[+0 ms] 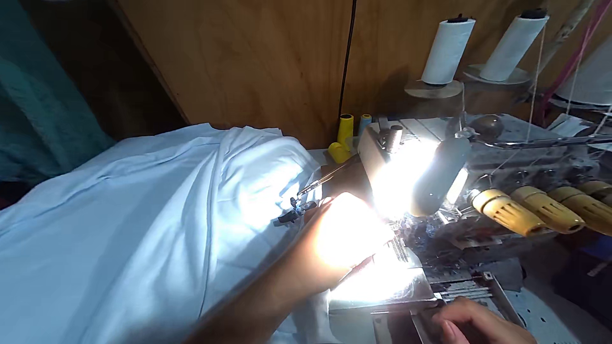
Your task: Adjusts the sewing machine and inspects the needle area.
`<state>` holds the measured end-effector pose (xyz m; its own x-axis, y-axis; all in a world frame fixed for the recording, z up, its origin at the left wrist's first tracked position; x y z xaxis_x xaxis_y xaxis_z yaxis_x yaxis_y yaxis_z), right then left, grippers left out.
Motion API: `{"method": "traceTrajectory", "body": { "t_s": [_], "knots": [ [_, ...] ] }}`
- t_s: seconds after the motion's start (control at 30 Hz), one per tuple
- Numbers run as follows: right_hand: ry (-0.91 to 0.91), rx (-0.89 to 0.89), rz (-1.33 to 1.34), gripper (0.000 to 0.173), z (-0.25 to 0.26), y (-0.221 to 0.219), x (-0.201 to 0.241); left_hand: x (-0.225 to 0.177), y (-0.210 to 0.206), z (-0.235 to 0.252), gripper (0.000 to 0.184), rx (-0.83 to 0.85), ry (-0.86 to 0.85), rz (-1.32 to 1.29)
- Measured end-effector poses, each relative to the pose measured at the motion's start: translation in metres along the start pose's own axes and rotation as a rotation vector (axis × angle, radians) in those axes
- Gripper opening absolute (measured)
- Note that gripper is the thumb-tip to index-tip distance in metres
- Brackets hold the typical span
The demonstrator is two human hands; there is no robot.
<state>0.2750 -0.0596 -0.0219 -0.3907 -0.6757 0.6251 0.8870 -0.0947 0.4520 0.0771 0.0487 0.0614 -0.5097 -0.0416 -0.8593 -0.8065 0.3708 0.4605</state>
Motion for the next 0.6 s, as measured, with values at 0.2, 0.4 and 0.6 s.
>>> {"method": "traceTrajectory", "body": {
  "t_s": [0.2, 0.4, 0.6],
  "knots": [
    [-0.154, -0.323, -0.152, 0.015, 0.035, 0.008, 0.003, 0.004, -0.005, -0.004, 0.012, -0.259, -0.080, 0.176],
    [-0.073, -0.532, -0.262, 0.008, 0.054, -0.007, -0.002, 0.002, -0.018, -0.026, 0.023, -0.445, -0.132, 0.045],
    [-0.124, -0.557, -0.166, 0.003, 0.063, -0.009, -0.008, 0.000, -0.025, -0.025, 0.019, -0.616, -0.198, 0.300]
  ]
}}
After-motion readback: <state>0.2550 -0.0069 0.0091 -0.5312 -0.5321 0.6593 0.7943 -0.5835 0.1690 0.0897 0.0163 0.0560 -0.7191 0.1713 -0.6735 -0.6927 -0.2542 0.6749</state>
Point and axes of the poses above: each hand's wrist, its own z-axis towards the middle knuckle, its own y-axis out of the back of the hand, x = y × z, the point moved 6 cm from there along z, towards the middle knuckle, and after that the axes turned 14 degrees about y, right-handed, at the moved point
